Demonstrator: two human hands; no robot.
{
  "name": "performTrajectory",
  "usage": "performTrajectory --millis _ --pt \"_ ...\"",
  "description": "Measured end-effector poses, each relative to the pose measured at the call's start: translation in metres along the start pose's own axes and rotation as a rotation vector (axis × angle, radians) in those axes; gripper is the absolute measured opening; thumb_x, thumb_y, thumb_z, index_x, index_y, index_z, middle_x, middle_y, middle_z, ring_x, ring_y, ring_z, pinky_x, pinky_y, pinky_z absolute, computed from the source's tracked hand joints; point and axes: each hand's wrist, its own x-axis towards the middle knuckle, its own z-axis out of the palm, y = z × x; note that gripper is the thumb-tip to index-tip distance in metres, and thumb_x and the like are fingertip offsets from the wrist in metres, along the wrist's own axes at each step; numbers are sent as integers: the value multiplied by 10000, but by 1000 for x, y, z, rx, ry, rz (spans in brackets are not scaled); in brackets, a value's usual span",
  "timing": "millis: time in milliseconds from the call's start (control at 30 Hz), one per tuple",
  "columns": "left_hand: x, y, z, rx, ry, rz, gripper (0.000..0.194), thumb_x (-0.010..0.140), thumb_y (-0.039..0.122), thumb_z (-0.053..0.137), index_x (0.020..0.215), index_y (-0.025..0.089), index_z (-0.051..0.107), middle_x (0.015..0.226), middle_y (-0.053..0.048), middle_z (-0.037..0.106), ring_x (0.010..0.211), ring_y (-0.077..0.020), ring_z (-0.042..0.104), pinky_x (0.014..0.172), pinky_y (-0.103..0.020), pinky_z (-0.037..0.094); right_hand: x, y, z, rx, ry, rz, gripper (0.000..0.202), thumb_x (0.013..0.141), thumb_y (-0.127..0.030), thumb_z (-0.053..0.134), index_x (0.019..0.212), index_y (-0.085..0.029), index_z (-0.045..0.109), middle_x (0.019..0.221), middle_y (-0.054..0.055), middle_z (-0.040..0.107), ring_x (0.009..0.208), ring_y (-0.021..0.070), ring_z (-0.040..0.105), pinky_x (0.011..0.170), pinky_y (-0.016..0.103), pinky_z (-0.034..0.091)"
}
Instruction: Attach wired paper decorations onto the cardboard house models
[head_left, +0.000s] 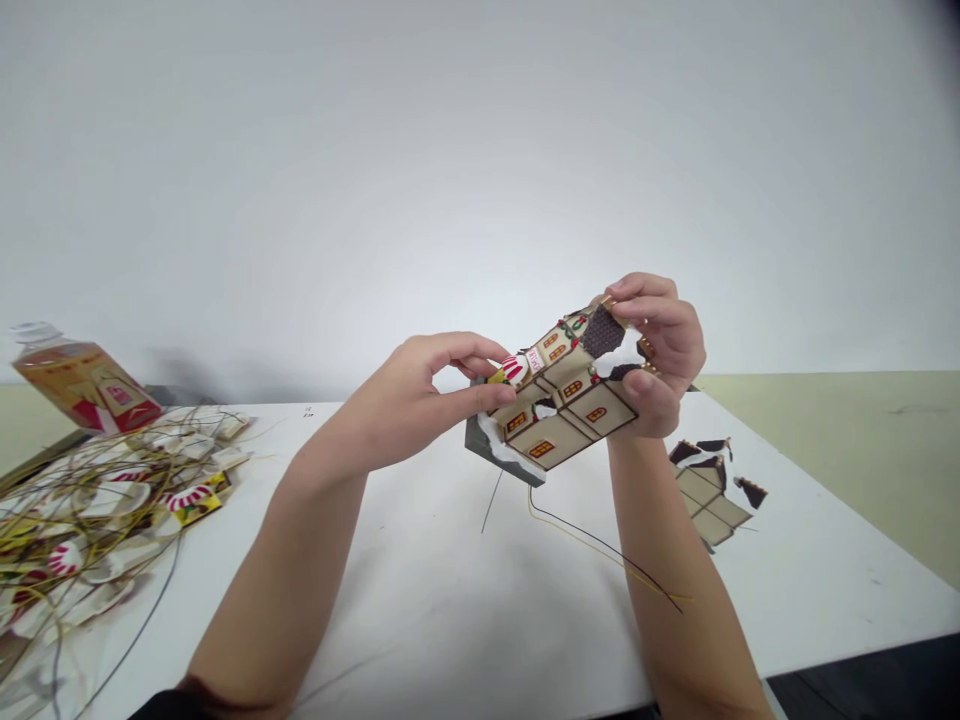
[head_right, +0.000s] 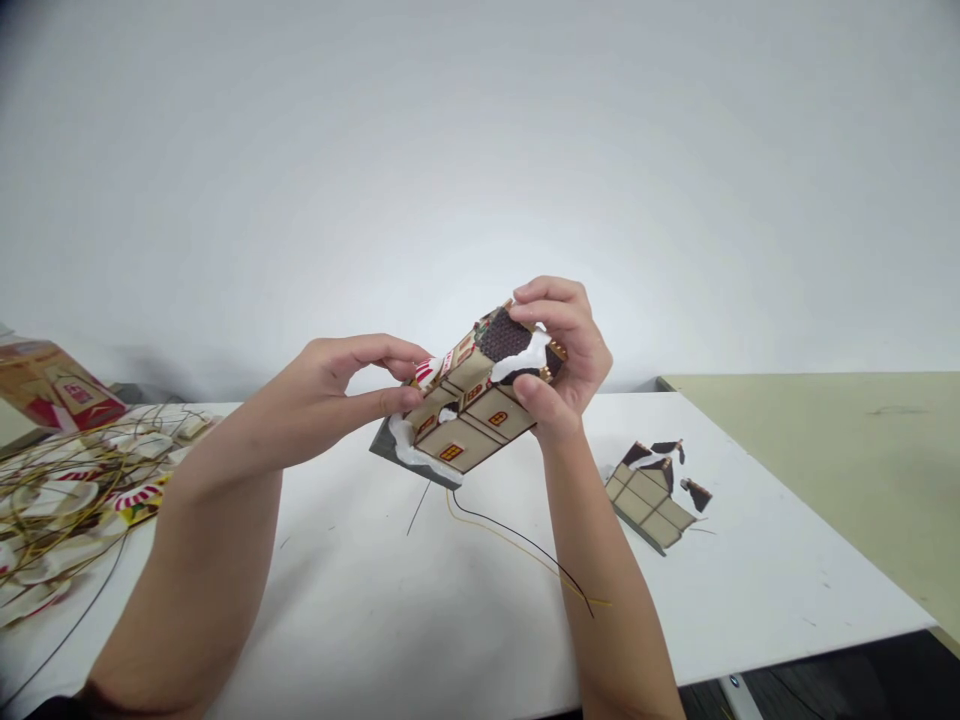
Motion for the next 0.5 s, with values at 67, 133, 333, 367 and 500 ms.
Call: performTrajectory --millis 67,133,333,367,500 --pt "0 1 1 0 14 1 277 851 424 627 1036 226 685 1002 -36 674 925 -172 600 806 -286 497 1 -1 0 30 19 13 429 754 -645 496 963 -285 597 965 74 500 954 278 546 712 461 514" --pt "1 2 2 -4 18 6 275 848 419 630 1035 225 684 1014 -38 672 935 -174 597 816 -291 493 2 0 0 58 29 7 414 742 -634 511 956 -293 609 960 64 504 934 270 544 702 458 513" --pt "3 -3 3 -24 20 21 259 795 412 698 982 233 685 1036 -30 665 983 -181 583 869 -312 469 4 5 0 88 52 -13 389 720 -632 528 959 -340 625 946 40 503 917 252 529 707 453 500" --pt "3 -4 4 -28 27 23 268 779 414 714 979 237 683 1042 -29 660 992 -184 580 870 -316 469 4 5 0 96 55 -17 385 721 -626 529 959 -339 624 943 41 500 915 252 526 711 454 496" --pt "4 -8 5 -65 31 34 274 755 399 740 967 237 679 1069 -32 647 1028 -190 572 893 -324 469 6 4 -3 141 52 -35 364 711 -563 565 952 -297 629 933 63 492 904 258 514 695 443 476"
